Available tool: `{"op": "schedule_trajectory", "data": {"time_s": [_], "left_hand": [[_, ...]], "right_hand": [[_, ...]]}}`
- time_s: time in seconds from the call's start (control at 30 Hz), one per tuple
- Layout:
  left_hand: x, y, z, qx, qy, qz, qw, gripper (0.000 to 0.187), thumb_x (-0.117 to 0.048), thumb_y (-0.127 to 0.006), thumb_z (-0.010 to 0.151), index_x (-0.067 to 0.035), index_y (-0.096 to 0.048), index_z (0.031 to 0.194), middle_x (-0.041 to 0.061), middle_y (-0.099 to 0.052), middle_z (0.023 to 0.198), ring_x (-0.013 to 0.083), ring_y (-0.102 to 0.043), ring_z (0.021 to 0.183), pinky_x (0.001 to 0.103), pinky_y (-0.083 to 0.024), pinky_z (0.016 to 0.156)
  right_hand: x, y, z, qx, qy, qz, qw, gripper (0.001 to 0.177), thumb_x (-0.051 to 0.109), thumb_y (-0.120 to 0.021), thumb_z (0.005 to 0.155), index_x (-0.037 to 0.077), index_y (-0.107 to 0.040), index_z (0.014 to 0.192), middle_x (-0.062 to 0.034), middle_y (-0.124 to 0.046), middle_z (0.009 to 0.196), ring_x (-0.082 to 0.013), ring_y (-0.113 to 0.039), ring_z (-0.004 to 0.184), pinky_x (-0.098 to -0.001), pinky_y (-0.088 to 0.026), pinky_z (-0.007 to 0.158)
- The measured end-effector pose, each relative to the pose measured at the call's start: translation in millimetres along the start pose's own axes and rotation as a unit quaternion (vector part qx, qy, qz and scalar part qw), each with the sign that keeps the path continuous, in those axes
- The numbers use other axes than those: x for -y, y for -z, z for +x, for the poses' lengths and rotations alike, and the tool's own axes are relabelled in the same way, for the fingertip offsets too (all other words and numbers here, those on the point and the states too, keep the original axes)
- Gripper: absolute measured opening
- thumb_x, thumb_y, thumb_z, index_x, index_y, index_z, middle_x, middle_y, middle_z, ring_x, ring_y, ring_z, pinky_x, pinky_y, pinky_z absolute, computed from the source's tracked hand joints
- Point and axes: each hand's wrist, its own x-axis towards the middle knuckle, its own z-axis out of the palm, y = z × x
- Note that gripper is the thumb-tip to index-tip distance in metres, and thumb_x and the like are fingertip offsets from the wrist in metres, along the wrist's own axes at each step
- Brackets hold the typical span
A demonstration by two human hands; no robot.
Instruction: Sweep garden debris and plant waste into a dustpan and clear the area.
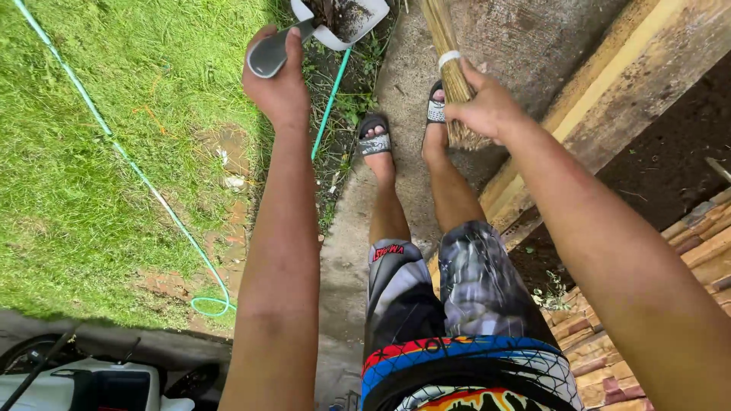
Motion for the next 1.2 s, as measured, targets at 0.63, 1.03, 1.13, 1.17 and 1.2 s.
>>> {"op": "schedule_trajectory", "data": {"time_s": [0.63,1.03,1.13,1.17,1.2], "left_hand": [[-24.2,67.3,-15.6,0.052,0.042,0.025,0.997,0.043,-0.022,-0.088,0.086,0.002,-0.070,0.118,0.013,-0.076,0.107,0.0175,-0.074,0.096,0.030,-0.060,0.089],[-49.8,36.2,-39.3,0.002,0.086,-0.044,0.995,0.049,-0.024,-0.088,0.085,0.005,-0.070,0.120,0.014,-0.075,0.110,0.0198,-0.072,0.100,0.031,-0.058,0.092],[-81.8,44.4,-46.1,0.007,0.058,-0.057,0.997,0.050,-0.023,-0.088,0.086,0.005,-0.068,0.123,0.014,-0.074,0.113,0.0195,-0.071,0.102,0.031,-0.057,0.094],[-94.9,48.6,-50.8,0.012,0.050,-0.041,0.998,0.050,-0.022,-0.087,0.087,0.005,-0.067,0.124,0.012,-0.074,0.114,0.0189,-0.072,0.104,0.030,-0.057,0.095],[-105.6,49.8,-55.0,0.019,0.044,-0.043,0.998,0.050,-0.022,-0.087,0.087,0.005,-0.067,0.124,0.012,-0.074,0.114,0.0189,-0.072,0.104,0.030,-0.057,0.095]], "right_hand": [[44.3,55.4,-139.7,0.116,-0.105,0.057,0.986,0.104,0.005,-0.070,0.072,0.028,-0.027,0.163,-0.0132,-0.062,0.136,-0.0228,-0.070,0.103,-0.0350,-0.055,0.089],[24.8,-6.9,-134.8,0.124,-0.141,0.191,0.964,0.102,0.010,-0.071,0.072,0.027,-0.034,0.165,-0.0150,-0.072,0.120,-0.0182,-0.067,0.094,-0.0332,-0.053,0.086],[26.0,13.3,-182.6,0.137,-0.092,0.217,0.962,0.106,0.004,-0.072,0.068,0.027,-0.033,0.164,-0.0137,-0.067,0.127,-0.0168,-0.063,0.097,-0.0340,-0.052,0.087],[24.1,21.1,-200.1,0.130,-0.025,0.165,0.977,0.108,0.003,-0.075,0.066,0.025,-0.029,0.161,-0.0082,-0.063,0.138,-0.0122,-0.063,0.108,-0.0308,-0.050,0.093],[28.6,32.9,-211.9,0.123,-0.023,0.171,0.977,0.108,0.003,-0.075,0.066,0.025,-0.029,0.161,-0.0082,-0.063,0.138,-0.0122,-0.063,0.108,-0.0308,-0.050,0.093]]}}
